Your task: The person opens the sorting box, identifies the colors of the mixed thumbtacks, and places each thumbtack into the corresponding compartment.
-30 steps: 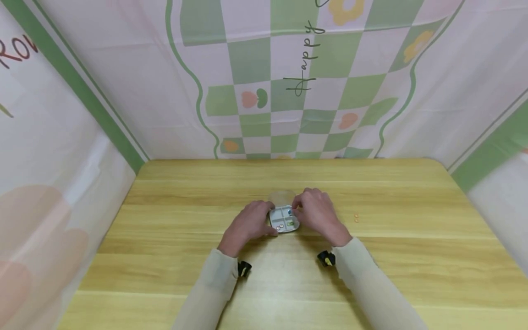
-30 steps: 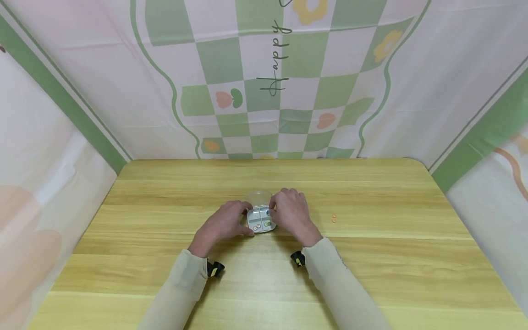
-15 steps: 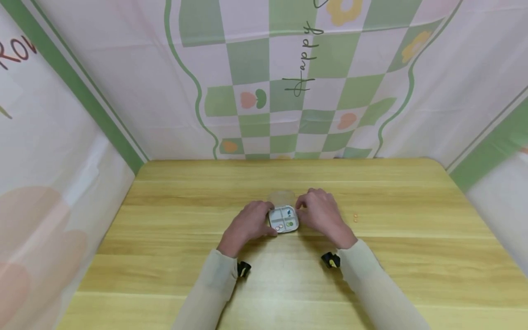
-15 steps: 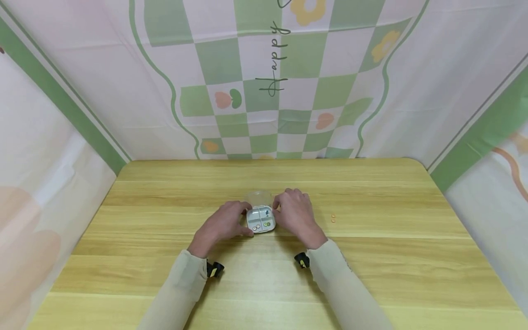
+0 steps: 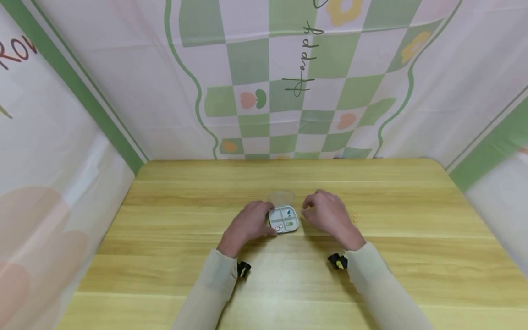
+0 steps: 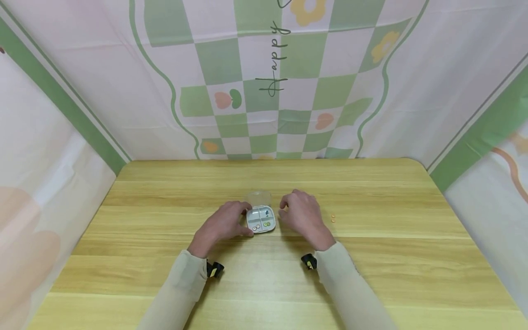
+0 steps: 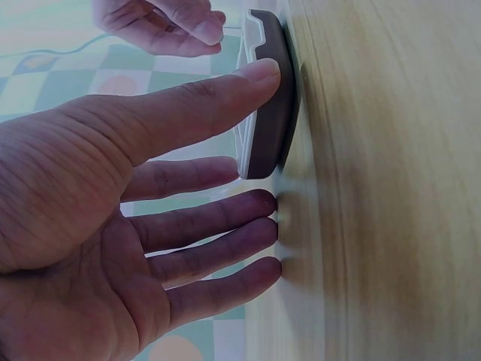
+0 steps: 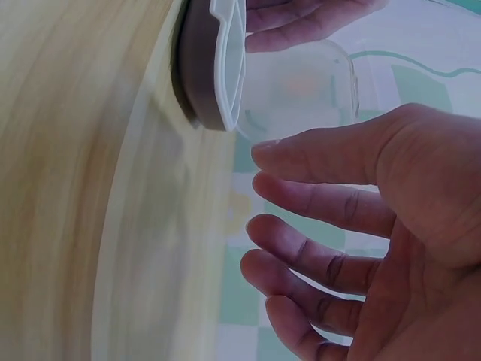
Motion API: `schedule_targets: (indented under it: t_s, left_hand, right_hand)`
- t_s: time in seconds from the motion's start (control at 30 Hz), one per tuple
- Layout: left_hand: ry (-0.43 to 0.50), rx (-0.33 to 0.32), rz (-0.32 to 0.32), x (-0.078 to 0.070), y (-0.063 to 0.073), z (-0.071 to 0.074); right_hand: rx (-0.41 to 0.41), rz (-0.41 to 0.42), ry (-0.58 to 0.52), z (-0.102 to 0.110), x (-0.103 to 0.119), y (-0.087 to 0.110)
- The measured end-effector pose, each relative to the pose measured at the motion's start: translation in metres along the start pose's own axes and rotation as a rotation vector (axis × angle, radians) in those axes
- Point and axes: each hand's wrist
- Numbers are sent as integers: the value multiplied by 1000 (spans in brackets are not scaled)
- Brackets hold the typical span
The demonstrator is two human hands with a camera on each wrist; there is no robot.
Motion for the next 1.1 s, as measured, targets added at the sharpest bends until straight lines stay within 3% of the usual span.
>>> schedule_targets:
  t_s: [0.73, 1.1]
  left_hand:
    - [12, 6, 25, -1, 0, 1]
    - [6, 10, 20, -1, 1, 2]
  right_hand:
    - [-41, -56, 18, 17, -35, 9]
    - [60, -127, 8, 34, -55, 13]
Point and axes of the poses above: each hand's wrist, its own y-axis away from the middle knuckle, its own z-axis out of the back of the hand, x = y × z, and after that the axes turned 6 degrees about -x, right-handed
